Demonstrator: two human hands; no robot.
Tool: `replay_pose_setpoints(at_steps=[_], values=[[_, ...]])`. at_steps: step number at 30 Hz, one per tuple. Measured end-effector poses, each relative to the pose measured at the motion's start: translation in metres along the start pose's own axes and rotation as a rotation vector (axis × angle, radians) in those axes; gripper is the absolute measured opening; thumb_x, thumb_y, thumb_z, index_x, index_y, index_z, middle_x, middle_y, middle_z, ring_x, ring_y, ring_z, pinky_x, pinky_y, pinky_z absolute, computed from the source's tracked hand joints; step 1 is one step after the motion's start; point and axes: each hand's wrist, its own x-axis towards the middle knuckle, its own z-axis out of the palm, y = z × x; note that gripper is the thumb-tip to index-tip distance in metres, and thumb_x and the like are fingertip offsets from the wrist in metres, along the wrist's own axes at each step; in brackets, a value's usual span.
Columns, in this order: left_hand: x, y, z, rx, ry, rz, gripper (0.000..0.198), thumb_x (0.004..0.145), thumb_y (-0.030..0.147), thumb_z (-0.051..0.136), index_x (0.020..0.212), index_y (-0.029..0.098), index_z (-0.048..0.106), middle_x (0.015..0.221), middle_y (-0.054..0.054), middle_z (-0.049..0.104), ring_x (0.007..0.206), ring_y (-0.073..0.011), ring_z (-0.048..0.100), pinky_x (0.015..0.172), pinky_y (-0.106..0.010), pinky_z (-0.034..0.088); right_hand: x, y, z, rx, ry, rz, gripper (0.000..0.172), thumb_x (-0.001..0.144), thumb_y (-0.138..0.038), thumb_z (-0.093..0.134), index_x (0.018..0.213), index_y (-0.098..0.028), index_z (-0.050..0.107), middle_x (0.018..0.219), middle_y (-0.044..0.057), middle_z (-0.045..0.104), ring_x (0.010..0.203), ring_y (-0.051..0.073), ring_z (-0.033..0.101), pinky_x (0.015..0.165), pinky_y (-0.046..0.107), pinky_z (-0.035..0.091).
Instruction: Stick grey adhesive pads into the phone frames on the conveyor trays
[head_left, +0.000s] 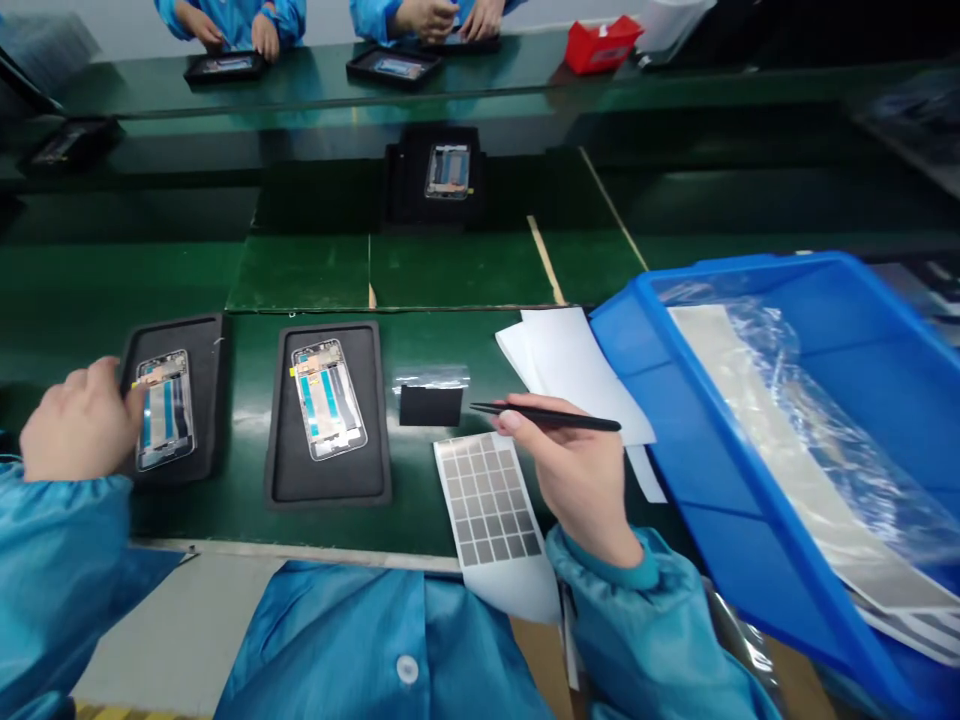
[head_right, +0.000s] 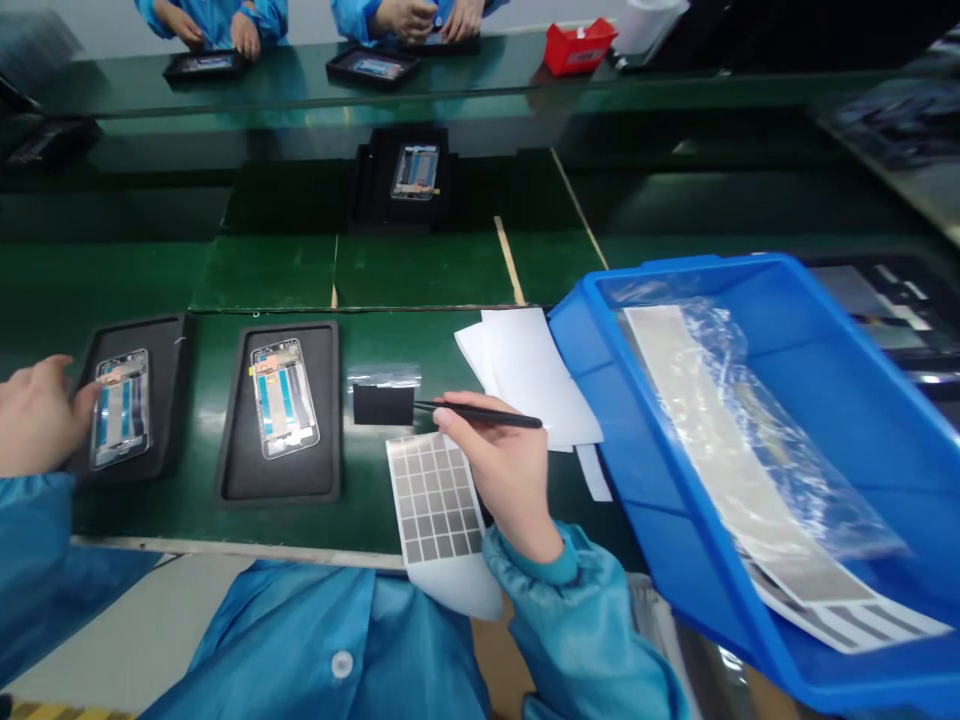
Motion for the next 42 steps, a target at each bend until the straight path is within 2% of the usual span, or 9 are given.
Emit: replay_pose_setpoints(at_steps=[2,3,6,8,10,17,23,30,42], values=[[0.002,0.052,-0.001,0.049,-0.047,0.082,0.043,0.097,0.046,0.045,0.125,0.015,0.056,0.105,-0.011,0.064,0.1,-0.0309,0.061,0.086,-0.042,0.049,0.004,-0.004,0.006,0.02,-0.024,-0.043,0.023,0.071,-0.032,0.087,0.089,-0.022,0.077,0.09,0.005,0.078,0.076,0.021,0.074,0.077,0.037,0.061],[0.003,0.081,0.0,-0.037,-0.127,0.213,0.041,0.098,0.044,0.044,0.126,0.016,0.056,0.109,-0.01,0.065,0.102,-0.0295,0.061,0.088,-0.04,0.049,0.007,-0.006,0.01,0.034,-0.04,-0.058,0.021,0.072,-0.032,0.087,0.089,-0.023,0.077,0.089,0.005,0.078,0.074,0.021,0.074,0.076,0.037,0.061],[0.005,0.167,0.015,-0.346,-0.141,0.502,0.03,0.095,0.04,0.054,0.115,0.019,0.062,0.114,-0.008,0.066,0.11,-0.0265,0.06,0.098,-0.039,0.048,0.012,-0.005,0.026,0.084,-0.107,-0.071,0.021,0.072,-0.034,0.086,0.087,-0.023,0.077,0.086,0.003,0.077,0.071,0.019,0.073,0.073,0.036,0.061],[0.009,0.208,0.03,-0.445,-0.172,0.589,0.031,0.092,0.037,0.061,0.118,0.02,0.06,0.121,-0.009,0.064,0.114,-0.0268,0.057,0.1,-0.041,0.046,0.013,-0.001,0.037,0.121,-0.148,-0.065,0.023,0.072,-0.035,0.086,0.088,-0.022,0.076,0.088,0.004,0.077,0.073,0.019,0.073,0.075,0.036,0.062],[0.013,0.231,0.044,-0.507,-0.232,0.609,0.036,0.088,0.034,0.069,0.119,0.02,0.059,0.122,-0.009,0.063,0.114,-0.0274,0.057,0.099,-0.042,0.047,0.014,0.006,0.046,0.162,-0.165,-0.061,0.024,0.072,-0.035,0.085,0.089,-0.022,0.075,0.092,0.004,0.077,0.077,0.019,0.073,0.079,0.037,0.061],[0.015,0.229,0.061,-0.725,-0.308,0.459,0.032,0.084,0.022,0.071,0.113,0.021,0.058,0.106,-0.003,0.068,0.098,-0.021,0.062,0.087,-0.035,0.051,0.019,0.019,0.058,0.197,-0.158,-0.08,0.024,0.075,-0.036,0.083,0.092,-0.022,0.073,0.095,0.004,0.076,0.084,0.019,0.073,0.082,0.036,0.061],[0.009,0.228,0.068,-0.707,-0.197,0.492,0.011,0.09,0.025,0.067,0.1,0.021,0.068,0.089,-0.002,0.072,0.084,-0.0174,0.065,0.078,-0.029,0.051,0.022,0.027,0.063,0.136,-0.165,-0.203,0.017,0.08,-0.032,0.079,0.092,-0.023,0.072,0.094,0.004,0.075,0.089,0.02,0.073,0.086,0.036,0.06],[0.002,0.229,0.076,-0.648,0.053,0.633,0.03,0.101,0.037,0.051,0.096,0.017,0.073,0.083,-0.005,0.075,0.075,-0.0162,0.068,0.072,-0.028,0.051,0.017,0.032,0.059,0.039,-0.149,-0.353,0.012,0.081,-0.027,0.078,0.092,-0.024,0.074,0.094,0.003,0.076,0.09,0.021,0.073,0.089,0.039,0.06],[0.0,0.231,0.076,-0.588,0.155,0.687,0.029,0.101,0.036,0.052,0.09,0.018,0.072,0.08,-0.003,0.075,0.069,-0.0144,0.067,0.068,-0.027,0.049,0.017,0.028,0.06,0.031,-0.14,-0.382,0.01,0.08,-0.024,0.079,0.089,-0.026,0.076,0.091,0.003,0.079,0.088,0.021,0.075,0.087,0.038,0.061]])
